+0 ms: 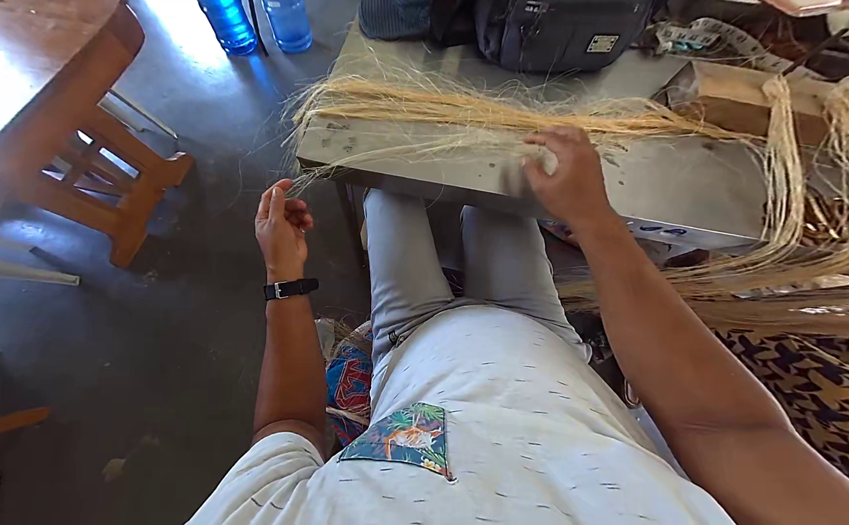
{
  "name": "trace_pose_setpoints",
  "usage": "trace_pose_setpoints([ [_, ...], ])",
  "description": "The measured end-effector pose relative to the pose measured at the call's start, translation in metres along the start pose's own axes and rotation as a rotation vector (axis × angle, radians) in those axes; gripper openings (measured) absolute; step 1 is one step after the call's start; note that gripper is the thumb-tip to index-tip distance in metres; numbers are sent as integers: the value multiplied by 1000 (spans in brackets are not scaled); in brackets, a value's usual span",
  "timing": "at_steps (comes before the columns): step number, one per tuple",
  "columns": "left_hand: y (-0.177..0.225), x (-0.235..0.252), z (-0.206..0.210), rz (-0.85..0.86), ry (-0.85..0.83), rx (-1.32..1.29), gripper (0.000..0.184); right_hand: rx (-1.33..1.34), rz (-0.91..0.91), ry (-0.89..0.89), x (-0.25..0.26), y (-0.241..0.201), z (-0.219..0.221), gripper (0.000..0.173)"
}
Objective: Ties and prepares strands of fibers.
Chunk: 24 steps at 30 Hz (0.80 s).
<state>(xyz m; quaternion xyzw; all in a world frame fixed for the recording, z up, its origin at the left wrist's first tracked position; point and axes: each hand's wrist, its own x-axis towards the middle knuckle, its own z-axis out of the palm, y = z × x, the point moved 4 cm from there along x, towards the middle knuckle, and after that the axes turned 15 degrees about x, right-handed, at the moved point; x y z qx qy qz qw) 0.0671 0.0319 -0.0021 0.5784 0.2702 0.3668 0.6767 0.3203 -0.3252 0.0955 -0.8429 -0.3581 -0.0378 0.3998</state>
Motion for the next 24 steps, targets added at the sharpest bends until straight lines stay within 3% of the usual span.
trace_pose_setpoints([
  [3, -4, 0, 1, -43, -23, 16, 32, -31, -131, -13, 22, -40, 19, 40],
  [5, -10, 0, 3, -84, -86, 112, 31, -50, -204, -116, 36, -58, 44, 52],
  [10, -43, -14, -6, -250, -658, 767, 39, -185, -128, -391, 40, -37, 110, 75],
  [12, -67, -18, -25, -365, -747, 954, 41, -234, -109, -418, 39, -35, 112, 77],
  [14, -84, -17, -50, -457, -688, 1020, 44, -244, -106, -425, 38, -34, 113, 78],
  [17, -75, -8, -79, -507, -462, 938, 42, -249, -100, -421, 39, -34, 112, 79],
  [20, -54, -1, -102, -368, -269, 784, 37, -245, -101, -412, 39, -34, 113, 78],
  [24, -24, 5, -99, -129, -321, 527, 47, -253, -105, -401, 38, -33, 113, 79],
])
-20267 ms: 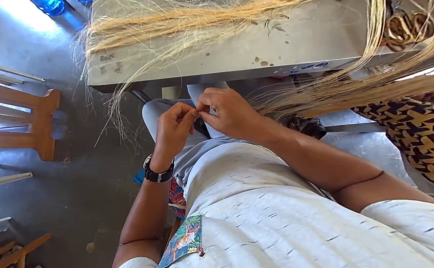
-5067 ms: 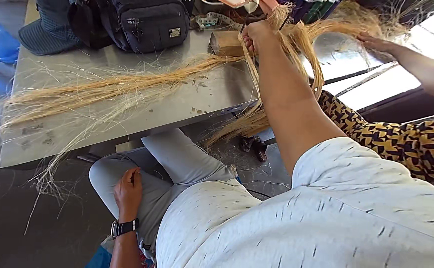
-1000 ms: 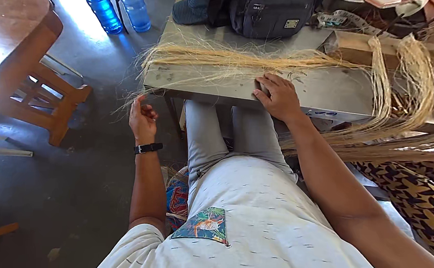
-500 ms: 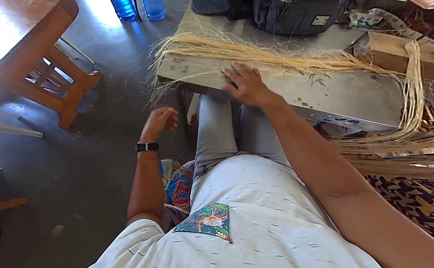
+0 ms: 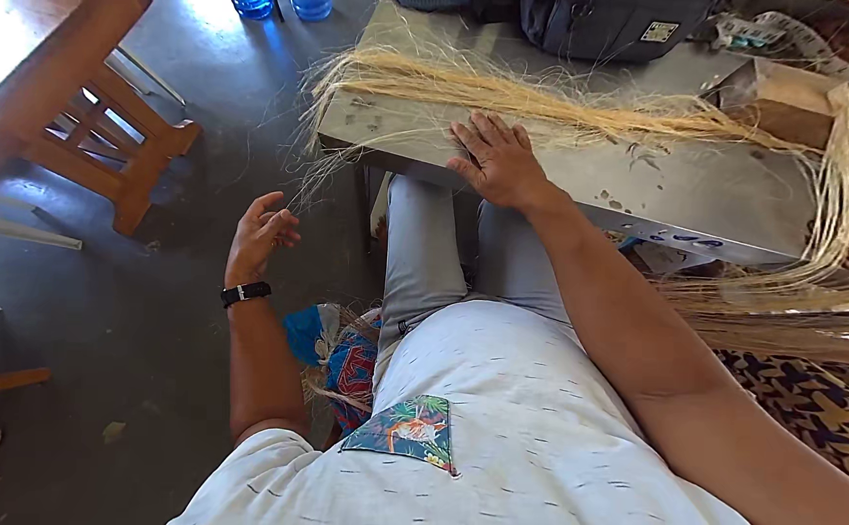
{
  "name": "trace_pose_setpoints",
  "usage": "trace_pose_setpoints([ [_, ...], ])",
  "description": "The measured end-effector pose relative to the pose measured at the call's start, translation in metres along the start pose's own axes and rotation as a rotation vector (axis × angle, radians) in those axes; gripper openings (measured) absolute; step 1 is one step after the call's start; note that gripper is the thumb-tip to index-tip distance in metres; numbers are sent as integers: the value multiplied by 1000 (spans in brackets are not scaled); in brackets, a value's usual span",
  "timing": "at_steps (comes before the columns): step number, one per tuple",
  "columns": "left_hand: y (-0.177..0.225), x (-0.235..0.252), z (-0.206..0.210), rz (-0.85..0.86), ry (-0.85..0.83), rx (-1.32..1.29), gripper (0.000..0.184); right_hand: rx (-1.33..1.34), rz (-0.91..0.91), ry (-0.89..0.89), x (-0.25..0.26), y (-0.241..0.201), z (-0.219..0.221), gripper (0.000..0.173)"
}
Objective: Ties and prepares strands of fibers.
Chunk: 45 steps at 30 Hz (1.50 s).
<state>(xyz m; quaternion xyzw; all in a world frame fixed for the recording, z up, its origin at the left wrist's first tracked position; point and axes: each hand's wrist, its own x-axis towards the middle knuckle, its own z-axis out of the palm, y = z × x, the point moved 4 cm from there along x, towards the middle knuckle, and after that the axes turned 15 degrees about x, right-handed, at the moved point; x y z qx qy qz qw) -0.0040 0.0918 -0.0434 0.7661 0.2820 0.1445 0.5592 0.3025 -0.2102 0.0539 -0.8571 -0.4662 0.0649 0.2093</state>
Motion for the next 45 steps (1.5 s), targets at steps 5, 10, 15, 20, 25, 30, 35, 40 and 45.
trace_pose_setpoints([
  [5, 23, 3, 4, 103, 41, 100, 19, 8, 7, 1, 0, 0, 0, 78],
  [10, 46, -11, -13, 196, 84, 62, 16, 18, 12, -2, 0, 0, -1, 79],
  [15, 66, -25, -33, 380, 94, -148, 31, 29, 5, 14, 0, -1, -1, 79],
  [20, 76, -33, -26, 423, 96, -140, 38, 47, 5, 6, -2, -4, -3, 80],
  [25, 66, -27, -7, 141, 233, 450, 33, 52, 9, 6, -2, -4, -3, 79],
  [30, 55, -22, 9, 42, 89, 431, 25, 46, 11, 11, -1, -2, -3, 80],
  [35, 75, -30, -2, 259, 72, 173, 19, 44, -3, 11, -1, -3, -3, 81],
  [40, 84, -27, -13, 328, 167, -95, 25, 49, 5, 14, -2, -3, -3, 80],
  [45, 90, -25, -11, 306, 236, -275, 27, 51, -5, 17, -2, -2, -3, 78],
])
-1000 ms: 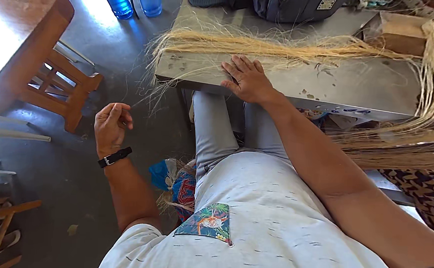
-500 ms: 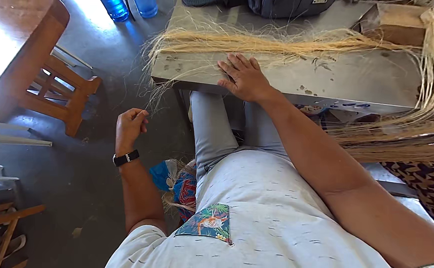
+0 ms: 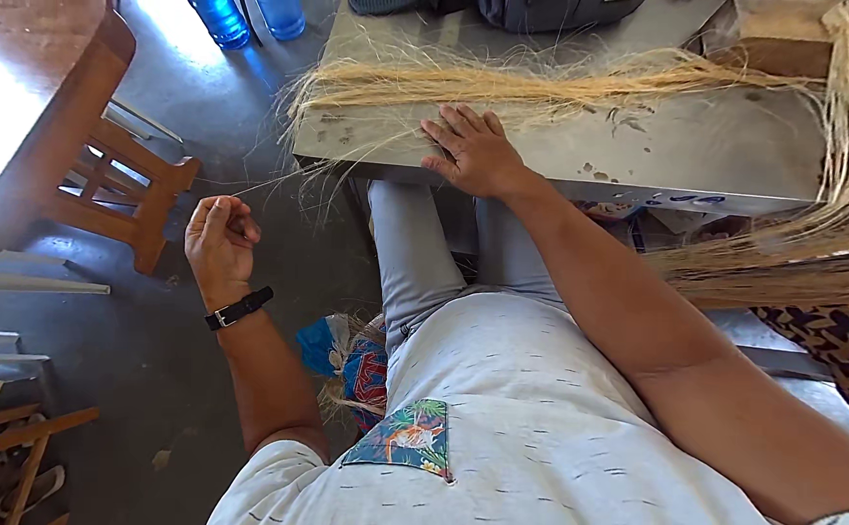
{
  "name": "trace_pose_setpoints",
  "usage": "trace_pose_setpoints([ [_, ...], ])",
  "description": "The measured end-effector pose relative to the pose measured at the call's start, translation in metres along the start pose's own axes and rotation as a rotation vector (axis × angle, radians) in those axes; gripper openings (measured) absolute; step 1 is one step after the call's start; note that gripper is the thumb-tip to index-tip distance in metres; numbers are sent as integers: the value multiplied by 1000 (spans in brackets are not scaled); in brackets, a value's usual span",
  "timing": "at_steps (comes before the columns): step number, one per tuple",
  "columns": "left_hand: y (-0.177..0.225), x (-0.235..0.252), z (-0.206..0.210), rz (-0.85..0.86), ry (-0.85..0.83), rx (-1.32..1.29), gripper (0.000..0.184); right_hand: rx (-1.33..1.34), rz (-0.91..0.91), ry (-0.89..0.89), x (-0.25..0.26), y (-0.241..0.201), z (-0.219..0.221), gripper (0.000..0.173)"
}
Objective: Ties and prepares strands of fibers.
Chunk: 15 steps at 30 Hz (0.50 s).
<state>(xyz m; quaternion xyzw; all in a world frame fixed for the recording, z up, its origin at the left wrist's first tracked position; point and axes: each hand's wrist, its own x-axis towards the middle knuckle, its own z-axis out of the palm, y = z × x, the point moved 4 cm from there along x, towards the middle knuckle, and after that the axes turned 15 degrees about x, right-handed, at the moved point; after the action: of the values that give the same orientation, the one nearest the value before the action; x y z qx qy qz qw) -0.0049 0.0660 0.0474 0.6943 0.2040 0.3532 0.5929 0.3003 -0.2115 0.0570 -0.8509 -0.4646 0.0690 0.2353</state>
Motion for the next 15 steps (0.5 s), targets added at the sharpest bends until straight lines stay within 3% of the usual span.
trace_pose_setpoints([
  [10, -6, 26, 1, -183, 168, -443, 29, 4, 0, 5, 1, 0, 0, 78],
  [15, 2, 50, -72, -162, 396, -389, 17, 17, -1, 7, 0, -1, 0, 77],
])
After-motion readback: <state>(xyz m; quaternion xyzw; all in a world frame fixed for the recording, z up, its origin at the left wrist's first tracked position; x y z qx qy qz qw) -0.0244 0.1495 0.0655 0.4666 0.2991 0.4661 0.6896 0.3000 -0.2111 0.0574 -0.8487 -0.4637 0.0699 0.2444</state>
